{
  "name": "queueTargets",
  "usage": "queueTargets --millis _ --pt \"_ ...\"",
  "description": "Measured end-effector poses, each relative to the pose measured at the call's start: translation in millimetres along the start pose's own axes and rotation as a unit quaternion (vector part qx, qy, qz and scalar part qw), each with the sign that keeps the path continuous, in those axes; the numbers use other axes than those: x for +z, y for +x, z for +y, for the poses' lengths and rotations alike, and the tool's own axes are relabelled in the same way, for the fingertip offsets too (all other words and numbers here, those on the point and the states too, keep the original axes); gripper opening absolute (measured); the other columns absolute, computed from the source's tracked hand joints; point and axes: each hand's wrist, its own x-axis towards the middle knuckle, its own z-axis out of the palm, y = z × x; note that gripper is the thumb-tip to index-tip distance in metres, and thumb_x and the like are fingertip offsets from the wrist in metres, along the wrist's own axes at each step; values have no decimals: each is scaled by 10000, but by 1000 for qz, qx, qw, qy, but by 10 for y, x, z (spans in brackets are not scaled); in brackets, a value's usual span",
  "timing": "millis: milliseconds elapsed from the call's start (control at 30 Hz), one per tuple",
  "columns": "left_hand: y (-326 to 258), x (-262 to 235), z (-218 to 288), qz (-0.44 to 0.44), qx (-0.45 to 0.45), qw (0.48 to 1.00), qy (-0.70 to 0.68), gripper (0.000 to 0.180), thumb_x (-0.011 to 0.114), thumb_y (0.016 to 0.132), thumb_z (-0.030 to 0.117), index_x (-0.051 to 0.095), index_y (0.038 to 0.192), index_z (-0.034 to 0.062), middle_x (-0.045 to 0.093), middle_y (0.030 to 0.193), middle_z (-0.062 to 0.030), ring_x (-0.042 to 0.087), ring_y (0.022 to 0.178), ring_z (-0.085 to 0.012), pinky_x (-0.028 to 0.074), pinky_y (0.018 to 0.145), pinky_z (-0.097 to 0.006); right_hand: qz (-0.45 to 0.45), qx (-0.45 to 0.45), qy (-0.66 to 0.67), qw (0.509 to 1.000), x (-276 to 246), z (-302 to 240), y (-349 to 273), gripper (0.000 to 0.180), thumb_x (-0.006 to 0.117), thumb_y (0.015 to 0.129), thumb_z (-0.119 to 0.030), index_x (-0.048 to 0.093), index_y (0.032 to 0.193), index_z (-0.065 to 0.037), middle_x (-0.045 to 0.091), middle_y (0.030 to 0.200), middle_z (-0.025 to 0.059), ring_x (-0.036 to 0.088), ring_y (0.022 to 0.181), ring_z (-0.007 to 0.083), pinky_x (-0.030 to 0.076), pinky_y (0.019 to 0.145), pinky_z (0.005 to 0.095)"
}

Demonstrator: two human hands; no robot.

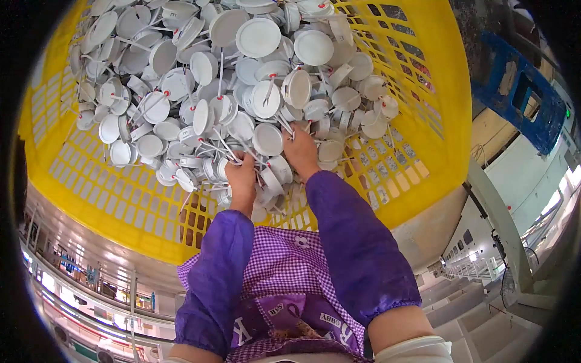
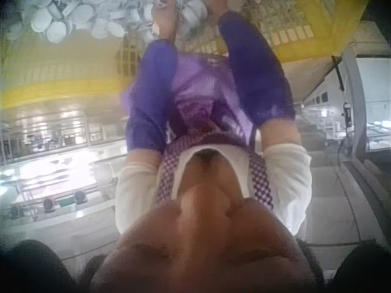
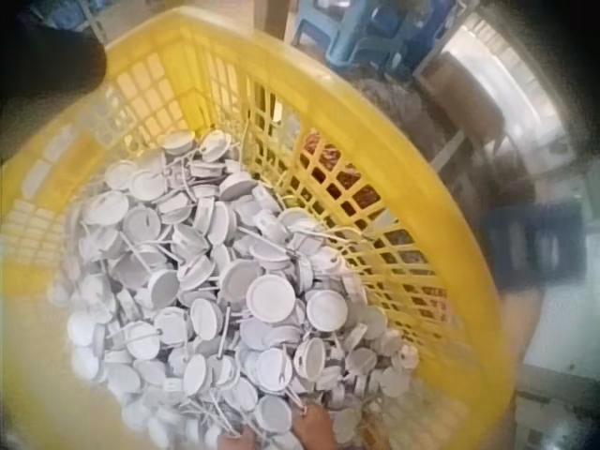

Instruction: Transferring round light fixture components from a yellow plastic crate onto an assembly table.

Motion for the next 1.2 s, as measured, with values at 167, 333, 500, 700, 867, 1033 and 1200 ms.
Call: queueTargets --millis 167,333,500,700,867,1033,1200 --pt "-168 53 242 -53 53 996 43 211 590 836 121 536 693 -25 540 557 -56 483 503 -109 388 474 -307 -5 -5 164 986 -78 57 -61 312 517 898 -330 589 1020 -52 636 886 208 596 838 394 458 722 430" --pt "-666 -131 696 -38 122 991 35 203 540 864 104 513 699 -12 524 577 -43 454 541 -91 373 485 -306 -17 -6 237 971 -363 -451 -583 278 525 933 -296 592 969 -28 637 780 134 572 692 200 450 663 339" --pt "-1434 -471 1357 -37 149 988 -3 204 538 882 101 462 716 10 498 625 -13 431 617 -77 377 538 -286 41 -48 265 962 -944 -1309 -1362 282 535 940 -289 608 925 -18 625 756 100 541 694 151 448 691 314" --pt "-2821 -950 2622 -86 270 959 23 177 544 911 122 553 1008 -27 578 882 -39 510 747 -116 426 648 -292 87 -133 254 954 -2046 -2212 -2521 252 540 908 -274 578 1003 -44 639 790 166 631 738 263 473 669 351" --pt "-4011 -1330 3838 -133 304 941 -74 235 528 947 157 504 1097 -23 570 929 -41 520 806 -107 438 673 -260 115 -226 249 935 -3119 -3312 -3550 259 518 933 -255 559 969 -2 584 771 161 538 700 195 453 658 336" --pt "-5138 -822 5002 -198 478 853 -63 191 506 929 66 527 1092 -32 570 906 -25 508 786 -72 417 660 -214 307 -327 237 862 -4662 -3774 -4085 263 495 898 -297 531 988 -52 590 817 271 556 798 469 439 657 512" --pt "-5817 641 6326 -202 695 690 0 264 550 891 197 568 968 -55 617 797 -149 560 723 -193 455 701 -321 19 -517 549 656 -6785 -3887 -3104 213 499 886 -193 610 1024 -76 647 882 91 632 757 177 535 678 352"
